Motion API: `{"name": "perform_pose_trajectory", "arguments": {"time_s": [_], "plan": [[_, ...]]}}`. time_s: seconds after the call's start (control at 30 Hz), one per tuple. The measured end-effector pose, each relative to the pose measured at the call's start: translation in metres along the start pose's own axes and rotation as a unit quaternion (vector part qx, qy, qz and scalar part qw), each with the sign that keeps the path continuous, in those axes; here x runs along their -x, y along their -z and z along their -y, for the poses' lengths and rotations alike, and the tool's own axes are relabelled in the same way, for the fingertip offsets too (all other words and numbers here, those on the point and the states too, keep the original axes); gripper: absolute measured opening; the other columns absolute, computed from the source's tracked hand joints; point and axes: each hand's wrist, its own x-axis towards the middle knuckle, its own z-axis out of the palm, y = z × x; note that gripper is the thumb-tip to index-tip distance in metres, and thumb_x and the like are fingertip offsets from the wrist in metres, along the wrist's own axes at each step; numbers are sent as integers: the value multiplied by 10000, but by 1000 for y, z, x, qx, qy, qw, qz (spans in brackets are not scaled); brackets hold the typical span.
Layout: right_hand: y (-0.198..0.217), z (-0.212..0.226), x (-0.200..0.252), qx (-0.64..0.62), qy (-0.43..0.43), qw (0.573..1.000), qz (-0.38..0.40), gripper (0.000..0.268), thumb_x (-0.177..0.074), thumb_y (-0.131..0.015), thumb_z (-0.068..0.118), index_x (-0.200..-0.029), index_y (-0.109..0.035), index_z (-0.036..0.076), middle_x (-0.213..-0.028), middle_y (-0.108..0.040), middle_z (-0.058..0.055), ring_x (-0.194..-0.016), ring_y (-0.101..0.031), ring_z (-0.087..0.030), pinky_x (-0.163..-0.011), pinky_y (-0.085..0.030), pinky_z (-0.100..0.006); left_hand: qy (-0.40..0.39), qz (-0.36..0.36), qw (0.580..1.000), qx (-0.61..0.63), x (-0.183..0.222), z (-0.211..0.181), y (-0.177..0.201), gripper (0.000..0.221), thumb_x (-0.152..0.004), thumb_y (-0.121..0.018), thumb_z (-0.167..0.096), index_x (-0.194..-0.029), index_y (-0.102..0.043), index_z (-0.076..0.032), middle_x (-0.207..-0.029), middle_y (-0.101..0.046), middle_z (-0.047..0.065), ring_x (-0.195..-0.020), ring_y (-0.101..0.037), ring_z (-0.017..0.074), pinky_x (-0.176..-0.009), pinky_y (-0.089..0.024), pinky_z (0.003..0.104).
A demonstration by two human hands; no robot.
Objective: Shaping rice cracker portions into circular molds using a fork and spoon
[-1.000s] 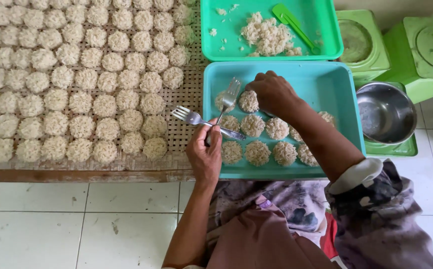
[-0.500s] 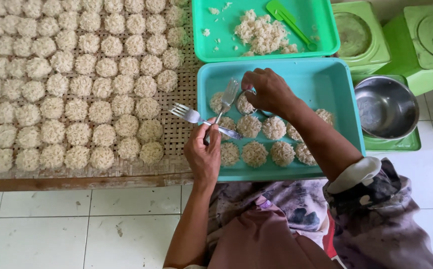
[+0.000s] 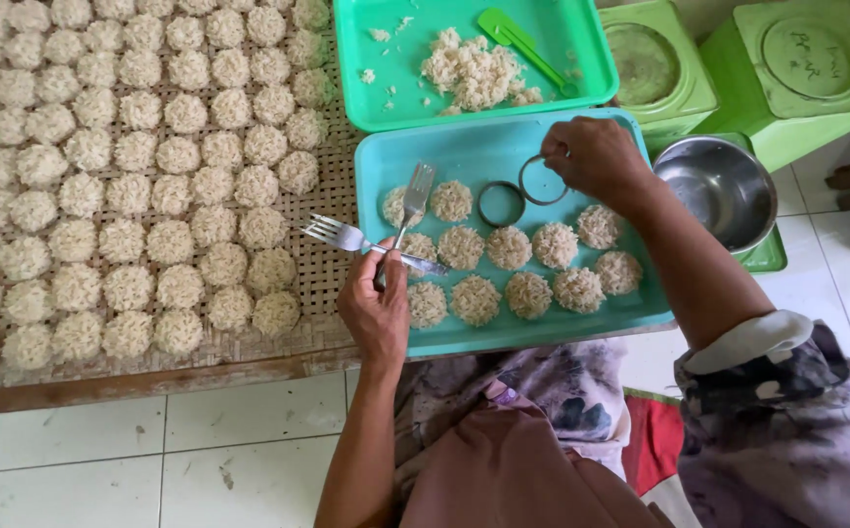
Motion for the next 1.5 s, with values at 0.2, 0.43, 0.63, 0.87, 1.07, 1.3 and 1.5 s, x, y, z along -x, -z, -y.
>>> {"name": "perform_pose_trajectory", "arguments": {"time_s": [0.2,0.43,0.63,0.87,1.07,1.3,1.5], "plan": [[-28,-45,3,69,-33,996,42,95,-965,-713,217,-996,-765,143,-913,-740,-126,-941,-740,-379,-826,-579,-519,1,7,1000,-6,-1,5,0,238,-1008,-669,-156,-1199,-757,-45,-1035,-741,211,-937,-744,322,-753,-621,431],[-34,-32,6,94,-37,993,62,123,-997,-687,313,-1022,-782,238,-948,-742,-63,-931,-746,-333,-788,-606,-494,-2,5,1000,-17,0,8,-1,234,-1013,-665,-168,-1186,-759,-42,-1002,-740,214,-896,-743,318,-739,-622,426],[-17,0,19,179,-9,983,28,182,-1007,-694,359,-1129,-756,238,-950,-725,-35,-935,-740,-290,-761,-613,-435,-10,3,1000,-19,-2,6,-1,223,-1003,-674,-165,-1171,-770,-55,-1003,-750,202,-911,-752,324,-727,-620,428],[-56,-25,7,181,75,978,-69,156,-998,-688,407,-1017,-674,252,-920,-644,-20,-926,-701,-280,-724,-612,-439,-15,-4,1000,-8,-1,10,-2,217,-994,-675,-150,-1163,-778,-61,-977,-748,199,-862,-750,317,-667,-615,409],[-72,-35,3,248,90,958,-117,123,-946,-698,330,-966,-623,236,-863,-576,12,-890,-684,-227,-662,-611,-391,-19,-5,1000,-1,0,9,-3,217,-992,-672,-135,-1165,-775,-54,-971,-746,204,-848,-750,319,-650,-618,413],[-88,-44,2,245,102,951,-162,130,-869,-682,242,-979,-615,229,-858,-570,13,-828,-685,-237,-625,-603,-383,-24,-6,1000,11,0,9,-3,223,-993,-671,-135,-1179,-774,-68,-965,-745,189,-827,-744,293,-643,-615,399],[-36,-20,20,180,77,972,-131,203,-943,-719,229,-1131,-641,225,-880,-647,-9,-874,-725,-273,-661,-623,-426,-20,-7,1000,3,0,13,-3,224,-995,-675,-151,-1179,-773,-68,-956,-747,177,-821,-741,277,-633,-613,400]]}}
